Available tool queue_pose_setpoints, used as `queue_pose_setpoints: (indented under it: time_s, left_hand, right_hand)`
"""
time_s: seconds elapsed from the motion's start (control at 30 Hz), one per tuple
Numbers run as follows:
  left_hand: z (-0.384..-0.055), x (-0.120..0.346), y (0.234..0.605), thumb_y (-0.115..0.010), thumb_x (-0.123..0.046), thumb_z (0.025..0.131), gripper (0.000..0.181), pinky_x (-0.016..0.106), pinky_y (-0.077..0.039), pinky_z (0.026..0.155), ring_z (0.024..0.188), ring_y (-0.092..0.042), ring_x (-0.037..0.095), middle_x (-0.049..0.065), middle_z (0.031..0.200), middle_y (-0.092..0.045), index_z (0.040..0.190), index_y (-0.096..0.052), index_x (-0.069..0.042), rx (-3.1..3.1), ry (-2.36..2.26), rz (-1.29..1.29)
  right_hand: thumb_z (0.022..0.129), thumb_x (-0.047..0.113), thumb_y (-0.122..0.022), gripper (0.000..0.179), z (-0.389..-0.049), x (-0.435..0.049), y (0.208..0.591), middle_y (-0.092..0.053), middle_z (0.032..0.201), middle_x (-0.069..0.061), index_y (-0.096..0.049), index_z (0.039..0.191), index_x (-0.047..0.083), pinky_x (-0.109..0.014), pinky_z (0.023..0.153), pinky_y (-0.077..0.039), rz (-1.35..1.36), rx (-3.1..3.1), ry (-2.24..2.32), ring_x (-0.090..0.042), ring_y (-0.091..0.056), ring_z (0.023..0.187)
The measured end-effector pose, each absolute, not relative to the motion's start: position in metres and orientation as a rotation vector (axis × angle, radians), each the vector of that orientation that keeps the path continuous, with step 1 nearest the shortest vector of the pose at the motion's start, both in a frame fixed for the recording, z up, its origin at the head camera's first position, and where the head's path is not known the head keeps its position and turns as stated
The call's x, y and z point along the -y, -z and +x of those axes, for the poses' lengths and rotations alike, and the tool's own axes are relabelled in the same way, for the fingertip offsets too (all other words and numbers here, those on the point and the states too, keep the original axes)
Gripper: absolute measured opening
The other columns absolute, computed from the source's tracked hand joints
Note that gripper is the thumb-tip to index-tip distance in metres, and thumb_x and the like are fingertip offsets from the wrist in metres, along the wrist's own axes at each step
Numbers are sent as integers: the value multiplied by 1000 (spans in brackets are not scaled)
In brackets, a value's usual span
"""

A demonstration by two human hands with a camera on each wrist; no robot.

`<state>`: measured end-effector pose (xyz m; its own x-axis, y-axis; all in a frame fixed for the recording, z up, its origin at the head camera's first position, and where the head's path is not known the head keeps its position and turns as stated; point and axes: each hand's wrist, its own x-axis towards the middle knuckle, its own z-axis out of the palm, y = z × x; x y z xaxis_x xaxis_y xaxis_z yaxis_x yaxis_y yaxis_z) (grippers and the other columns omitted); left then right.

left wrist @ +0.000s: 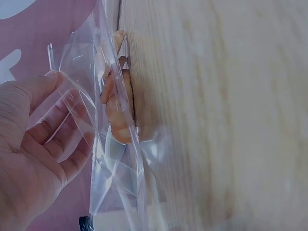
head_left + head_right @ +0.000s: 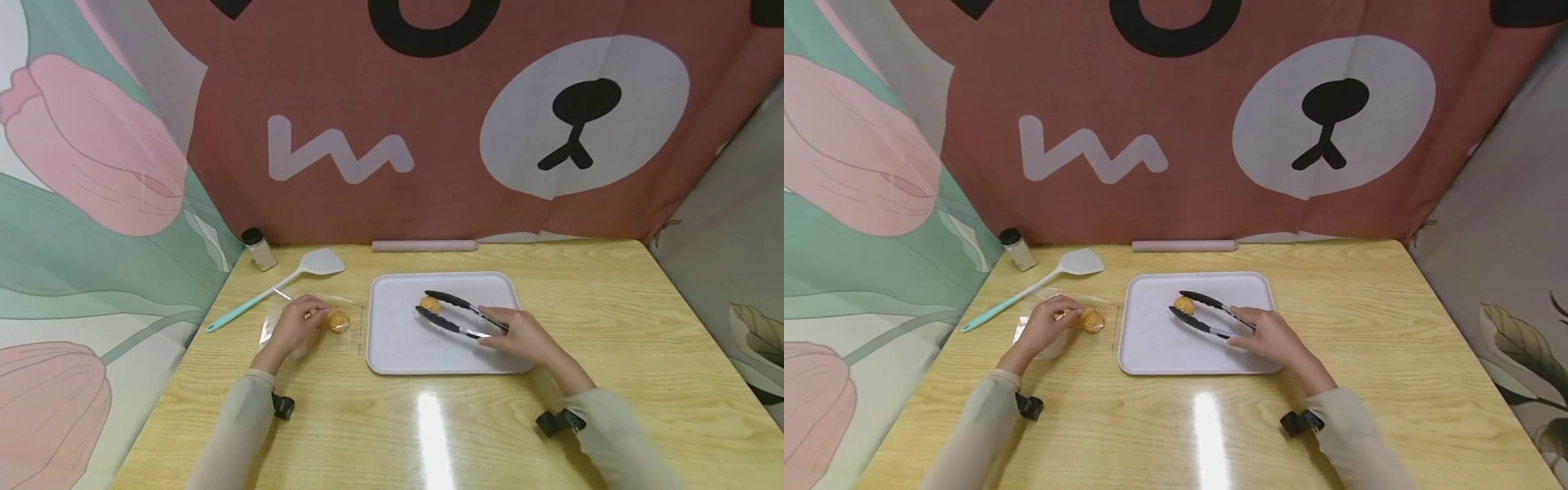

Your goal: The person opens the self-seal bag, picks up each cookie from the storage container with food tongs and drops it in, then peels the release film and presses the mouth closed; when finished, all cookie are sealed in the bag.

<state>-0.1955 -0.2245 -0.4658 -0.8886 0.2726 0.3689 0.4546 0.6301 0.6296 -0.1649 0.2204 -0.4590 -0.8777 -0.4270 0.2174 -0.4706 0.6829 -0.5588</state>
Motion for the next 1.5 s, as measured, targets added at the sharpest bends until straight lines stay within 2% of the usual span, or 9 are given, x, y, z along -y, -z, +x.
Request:
queue_pose_setpoints:
  time_s: [0.2,0.57,0.9,1.13,1.5]
  left_hand:
    - [-195,225,467,-70,-3,84,4,45,-50,77,88,-63,28,10,89,-67,86,-72,-1,2587,1096,-585]
    - [-196,227,469,-71,-4,83,5,46,-49,78,86,-63,28,9,87,-68,86,-72,0,2558,1087,-609]
    - [-195,228,468,-71,0,81,6,46,-51,77,86,-63,28,10,88,-68,87,-72,0,2545,1059,-633]
    - [-193,230,467,-72,1,80,7,46,-51,81,86,-63,28,10,87,-68,86,-73,-1,2540,1062,-648]
    - [-191,233,462,-72,-3,81,7,46,-50,80,90,-62,29,9,90,-67,88,-73,-2,2587,1079,-633]
  right_hand:
    - [73,25,-82,61,-170,-192,455,-62,119,-19,-60,124,-1,-46,91,-48,907,2780,-952,-35,-58,111]
    - [79,33,-77,63,-172,-150,451,-59,126,-19,-56,130,2,-43,93,-48,1116,2816,-929,-31,-57,115]
    - [79,33,-77,64,-181,-126,448,-58,128,-15,-55,132,5,-40,95,-47,1131,2862,-883,-27,-57,115]
    - [78,35,-77,64,-187,-115,449,-58,128,-14,-56,132,6,-39,97,-45,1140,2900,-821,-27,-56,117]
    - [79,36,-77,65,-196,-100,450,-57,130,-12,-55,133,7,-39,99,-44,1202,2891,-749,-26,-55,118]
